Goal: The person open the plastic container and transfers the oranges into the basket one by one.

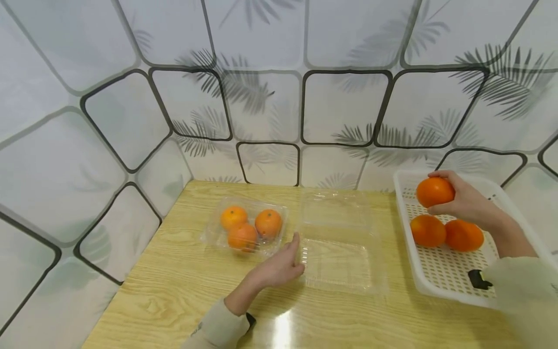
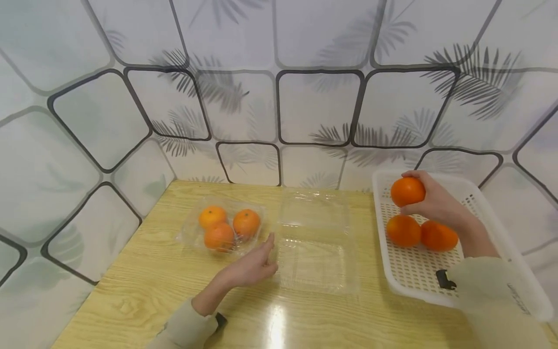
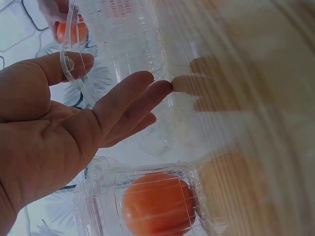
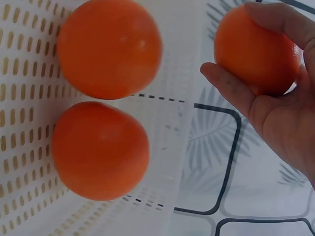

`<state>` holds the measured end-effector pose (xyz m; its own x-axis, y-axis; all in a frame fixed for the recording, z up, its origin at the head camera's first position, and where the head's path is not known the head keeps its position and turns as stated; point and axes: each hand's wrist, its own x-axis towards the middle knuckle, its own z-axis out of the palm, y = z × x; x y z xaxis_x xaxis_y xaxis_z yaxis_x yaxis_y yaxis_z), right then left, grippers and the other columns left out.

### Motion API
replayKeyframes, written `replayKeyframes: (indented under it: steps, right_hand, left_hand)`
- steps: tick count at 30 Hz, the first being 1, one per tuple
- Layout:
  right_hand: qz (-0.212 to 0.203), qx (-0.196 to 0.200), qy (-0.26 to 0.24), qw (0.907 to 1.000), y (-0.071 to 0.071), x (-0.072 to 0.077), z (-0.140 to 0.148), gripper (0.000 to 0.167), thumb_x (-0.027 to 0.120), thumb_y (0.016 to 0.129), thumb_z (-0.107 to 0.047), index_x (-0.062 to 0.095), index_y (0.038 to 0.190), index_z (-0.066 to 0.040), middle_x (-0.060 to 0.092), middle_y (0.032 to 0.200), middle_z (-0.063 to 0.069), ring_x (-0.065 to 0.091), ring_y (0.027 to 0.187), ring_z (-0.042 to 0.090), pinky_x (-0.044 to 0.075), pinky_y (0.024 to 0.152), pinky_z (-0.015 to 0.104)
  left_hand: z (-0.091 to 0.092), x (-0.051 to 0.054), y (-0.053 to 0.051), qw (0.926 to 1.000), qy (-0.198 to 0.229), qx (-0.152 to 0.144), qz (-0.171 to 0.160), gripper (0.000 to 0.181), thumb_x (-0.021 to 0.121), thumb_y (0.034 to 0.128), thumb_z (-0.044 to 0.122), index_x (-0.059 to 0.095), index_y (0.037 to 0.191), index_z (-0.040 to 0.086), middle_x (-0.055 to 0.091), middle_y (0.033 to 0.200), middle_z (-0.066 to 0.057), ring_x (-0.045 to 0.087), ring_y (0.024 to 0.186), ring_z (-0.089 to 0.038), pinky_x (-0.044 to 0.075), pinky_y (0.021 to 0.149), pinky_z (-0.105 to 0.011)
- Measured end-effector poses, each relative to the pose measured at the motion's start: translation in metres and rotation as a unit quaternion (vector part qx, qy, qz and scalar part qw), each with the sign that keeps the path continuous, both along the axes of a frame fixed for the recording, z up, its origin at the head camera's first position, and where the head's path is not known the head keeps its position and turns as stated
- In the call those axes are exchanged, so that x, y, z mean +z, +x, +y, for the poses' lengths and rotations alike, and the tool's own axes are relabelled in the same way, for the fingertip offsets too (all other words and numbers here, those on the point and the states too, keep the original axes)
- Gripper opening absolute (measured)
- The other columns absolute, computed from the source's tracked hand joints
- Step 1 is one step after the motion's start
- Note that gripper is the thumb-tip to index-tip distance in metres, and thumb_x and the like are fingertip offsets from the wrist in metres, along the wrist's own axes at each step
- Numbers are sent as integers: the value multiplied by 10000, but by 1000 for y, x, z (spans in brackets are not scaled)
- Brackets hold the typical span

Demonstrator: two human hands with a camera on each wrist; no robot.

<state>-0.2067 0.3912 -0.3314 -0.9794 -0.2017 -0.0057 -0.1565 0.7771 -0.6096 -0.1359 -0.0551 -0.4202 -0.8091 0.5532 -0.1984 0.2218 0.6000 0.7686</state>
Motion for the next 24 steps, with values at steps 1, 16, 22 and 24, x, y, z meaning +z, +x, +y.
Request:
replayKeyframes:
  steps: [1, 16, 22, 24]
  right_hand:
    - [6, -61, -5, 10000, -1, -2, 2, 842, 788, 851, -198, 262, 1493, -53, 459, 1311, 264, 511, 1065, 393, 424, 789, 345]
    - [-357, -62, -20, 9993, -19, -25, 10, 852, 756, 869, -196, 229, 1517, -28, 427, 1369, 271, 485, 1125, 408, 395, 870, 442]
    - [-301, -109, -76, 9995, -25, -36, 7, 845, 764, 864, -235, 262, 1521, -57, 465, 1355, 242, 496, 1125, 378, 386, 898, 436]
    - [-320, -161, -103, 9993, -27, -40, 6, 843, 763, 863, -246, 265, 1519, -66, 471, 1349, 240, 490, 1135, 381, 375, 924, 459]
  left_hand:
    - [0, -1, 0, 10000, 19, -14, -18, 852, 539, 989, 149, -62, 1566, -32, 192, 1575, -326, 413, 509, -50, 460, 609, -261]
    - [4, -4, -1, 9999, -27, -148, 18, 847, 524, 991, 168, -65, 1564, -37, 206, 1574, -316, 396, 502, -41, 458, 636, -266]
    - [3, -4, -1, 9999, -70, -103, 27, 857, 531, 984, 152, -72, 1562, -39, 171, 1583, -324, 408, 513, -47, 469, 655, -277]
    - [3, -4, -1, 10000, -51, -63, 6, 860, 532, 981, 144, -76, 1561, -38, 159, 1583, -330, 404, 507, -50, 468, 624, -269]
